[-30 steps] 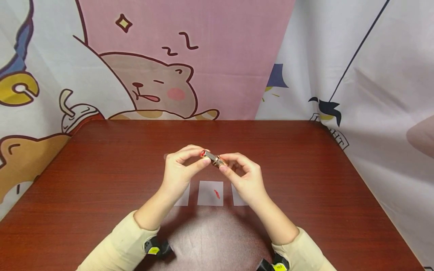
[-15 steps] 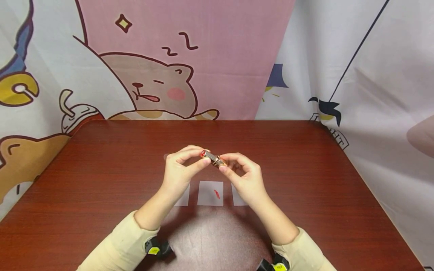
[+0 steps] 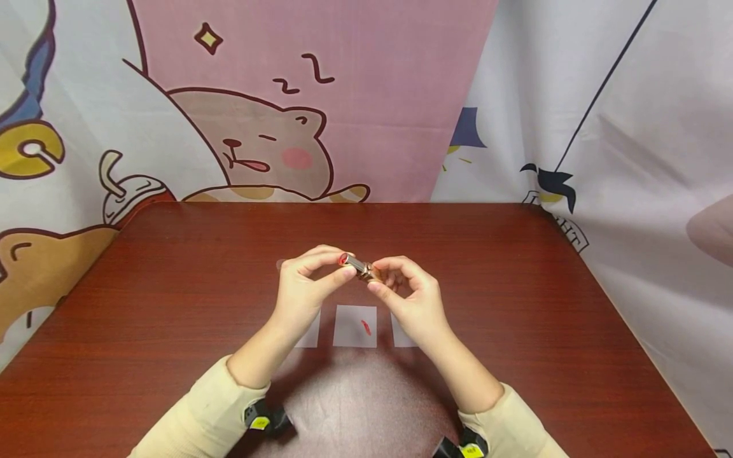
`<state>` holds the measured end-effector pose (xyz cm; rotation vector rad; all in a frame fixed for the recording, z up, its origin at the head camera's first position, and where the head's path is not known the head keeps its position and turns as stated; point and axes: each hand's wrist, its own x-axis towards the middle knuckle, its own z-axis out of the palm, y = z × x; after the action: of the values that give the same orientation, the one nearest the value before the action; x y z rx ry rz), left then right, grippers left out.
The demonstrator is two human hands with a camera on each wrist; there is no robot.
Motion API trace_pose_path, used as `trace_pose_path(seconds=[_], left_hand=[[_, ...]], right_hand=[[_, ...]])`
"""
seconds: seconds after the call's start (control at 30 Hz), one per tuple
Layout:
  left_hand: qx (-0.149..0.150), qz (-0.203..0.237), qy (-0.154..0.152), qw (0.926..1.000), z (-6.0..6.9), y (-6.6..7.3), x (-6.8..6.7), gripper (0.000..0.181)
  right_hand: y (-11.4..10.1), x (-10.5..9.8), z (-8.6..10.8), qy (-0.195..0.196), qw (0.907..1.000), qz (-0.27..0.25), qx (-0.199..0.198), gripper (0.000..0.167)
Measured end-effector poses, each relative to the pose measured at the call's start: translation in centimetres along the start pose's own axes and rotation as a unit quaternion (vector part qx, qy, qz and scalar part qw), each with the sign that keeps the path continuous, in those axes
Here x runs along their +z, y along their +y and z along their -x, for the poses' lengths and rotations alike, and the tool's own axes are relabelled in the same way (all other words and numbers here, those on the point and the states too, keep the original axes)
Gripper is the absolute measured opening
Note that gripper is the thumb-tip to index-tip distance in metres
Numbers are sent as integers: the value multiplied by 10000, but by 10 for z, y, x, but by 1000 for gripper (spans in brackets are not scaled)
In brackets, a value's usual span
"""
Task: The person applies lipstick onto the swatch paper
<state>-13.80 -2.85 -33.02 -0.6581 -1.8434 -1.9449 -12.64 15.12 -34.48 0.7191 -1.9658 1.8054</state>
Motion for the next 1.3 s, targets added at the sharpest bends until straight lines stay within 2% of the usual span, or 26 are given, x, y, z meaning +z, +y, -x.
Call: trace_pose_path(seconds=[0.17,0.87,1.03,1.3], left_hand=[[8,5,14,10000,0,-1,0,19],[60,-52,114,9999,1,0,2,19],[78,-84,120,9999,1,0,3,18],[101,-51,83,9999,0,-1,2,18]], right_hand=[[0,2,0,120,9999,-75,-33,26],[-2,3,1,336,9988,331,-91,29],[1,3,1,344,9985,377,-199,31],[0,2,1,270,9992,270,-118,30]])
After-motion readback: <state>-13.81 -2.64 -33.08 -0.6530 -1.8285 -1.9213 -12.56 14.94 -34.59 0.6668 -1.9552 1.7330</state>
